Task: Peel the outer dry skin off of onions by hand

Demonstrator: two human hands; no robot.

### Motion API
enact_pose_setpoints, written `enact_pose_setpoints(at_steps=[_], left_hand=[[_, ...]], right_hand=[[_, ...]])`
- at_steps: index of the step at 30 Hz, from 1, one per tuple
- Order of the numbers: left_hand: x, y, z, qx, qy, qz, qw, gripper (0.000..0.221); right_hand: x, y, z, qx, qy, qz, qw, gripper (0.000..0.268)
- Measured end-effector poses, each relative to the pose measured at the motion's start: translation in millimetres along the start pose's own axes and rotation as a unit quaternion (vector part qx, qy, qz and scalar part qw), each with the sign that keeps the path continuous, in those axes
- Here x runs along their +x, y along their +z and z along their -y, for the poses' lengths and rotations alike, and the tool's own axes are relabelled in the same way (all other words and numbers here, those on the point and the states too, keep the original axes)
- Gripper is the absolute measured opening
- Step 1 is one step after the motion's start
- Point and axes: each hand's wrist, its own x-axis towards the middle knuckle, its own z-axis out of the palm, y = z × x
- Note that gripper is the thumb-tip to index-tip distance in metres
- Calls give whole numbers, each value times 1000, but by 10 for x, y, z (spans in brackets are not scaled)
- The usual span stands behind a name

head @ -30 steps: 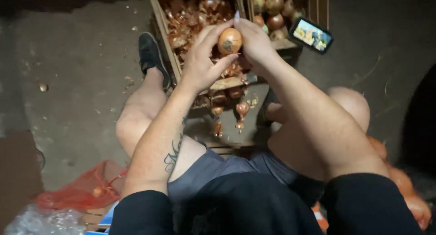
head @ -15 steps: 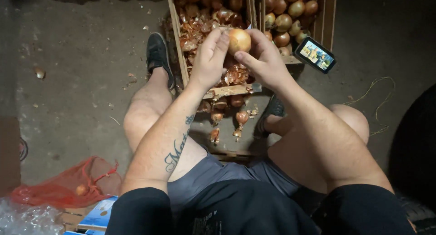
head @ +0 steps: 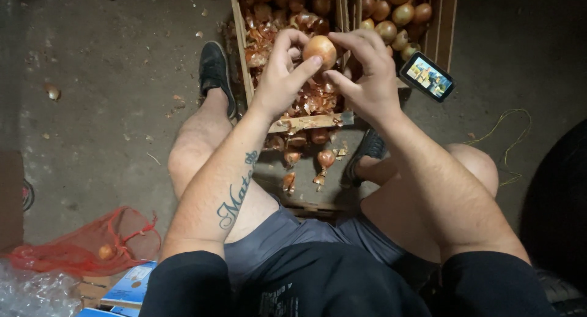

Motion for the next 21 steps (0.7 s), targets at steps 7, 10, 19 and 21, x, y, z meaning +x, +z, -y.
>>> enact_pose_setpoints(at_steps=[7, 10, 19, 21], left_hand=[[-15, 3, -34, -46, 57, 14, 997, 38], [3, 4, -62, -54, 59, 17, 997, 33], [11, 0, 47, -76, 37, 22, 996, 33], [1, 15, 42, -83, 36, 32, 995, 35]], right_hand=[[-11, -16, 41, -15, -65, -21, 998, 42], [-3, 4, 24, 0, -88, -30, 996, 34], [34, -82, 110, 19, -70, -18, 997, 16], [27, -93, 98, 27, -71, -14, 997, 16]])
